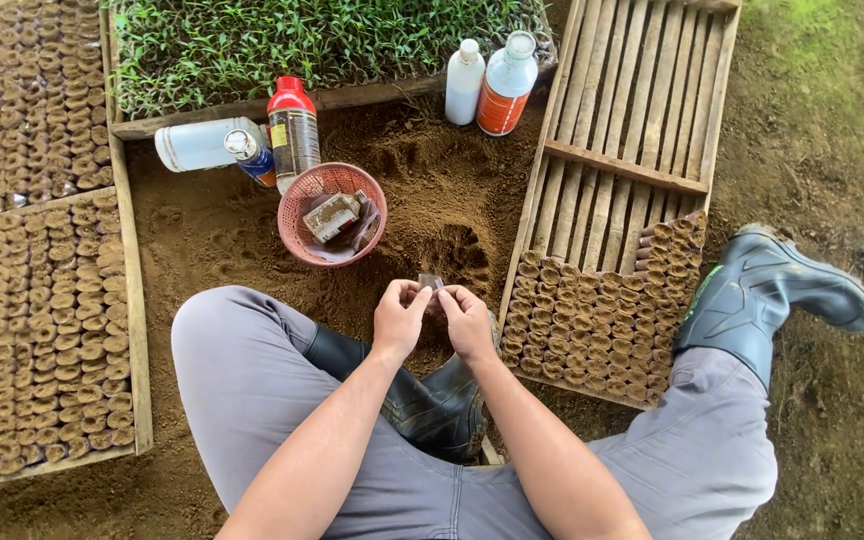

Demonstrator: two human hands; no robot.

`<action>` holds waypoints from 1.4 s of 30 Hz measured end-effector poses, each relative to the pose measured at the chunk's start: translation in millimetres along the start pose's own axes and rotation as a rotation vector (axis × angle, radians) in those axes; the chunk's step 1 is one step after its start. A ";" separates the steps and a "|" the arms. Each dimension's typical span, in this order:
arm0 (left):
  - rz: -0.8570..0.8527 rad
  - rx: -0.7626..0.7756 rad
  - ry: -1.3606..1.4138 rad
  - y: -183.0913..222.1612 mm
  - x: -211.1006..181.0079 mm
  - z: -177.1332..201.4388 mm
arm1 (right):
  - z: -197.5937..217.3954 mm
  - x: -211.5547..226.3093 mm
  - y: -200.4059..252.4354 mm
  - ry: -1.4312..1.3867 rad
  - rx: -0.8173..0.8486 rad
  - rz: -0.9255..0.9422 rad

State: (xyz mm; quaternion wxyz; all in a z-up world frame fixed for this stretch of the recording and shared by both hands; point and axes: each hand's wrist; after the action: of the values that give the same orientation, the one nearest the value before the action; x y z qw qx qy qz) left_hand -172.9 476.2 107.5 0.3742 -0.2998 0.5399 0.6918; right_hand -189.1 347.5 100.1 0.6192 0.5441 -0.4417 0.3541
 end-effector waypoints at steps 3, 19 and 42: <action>-0.045 -0.012 0.035 -3.9 -4.6 -1.4 | 0.7 -0.2 1.1 -0.008 0.037 -0.005; -0.478 -0.141 -0.338 -0.1 -11.6 4.2 | 10.4 -10.8 -9.7 0.114 -0.006 0.059; -0.666 -0.108 -0.439 -17.4 11.1 0.3 | 8.1 -5.4 -8.8 0.241 -0.003 0.073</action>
State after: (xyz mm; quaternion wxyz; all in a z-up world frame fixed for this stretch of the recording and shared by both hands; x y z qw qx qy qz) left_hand -164.3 481.0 89.4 0.6681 -0.3227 0.2830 0.6078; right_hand -184.2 338.4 92.0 0.6552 0.4802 -0.3843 0.4386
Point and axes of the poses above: each hand's wrist, its own y-axis away from the middle knuckle, its own z-axis out of the back of the hand, x = y × z, and after that the axes turned 5 degrees about y, right-handed
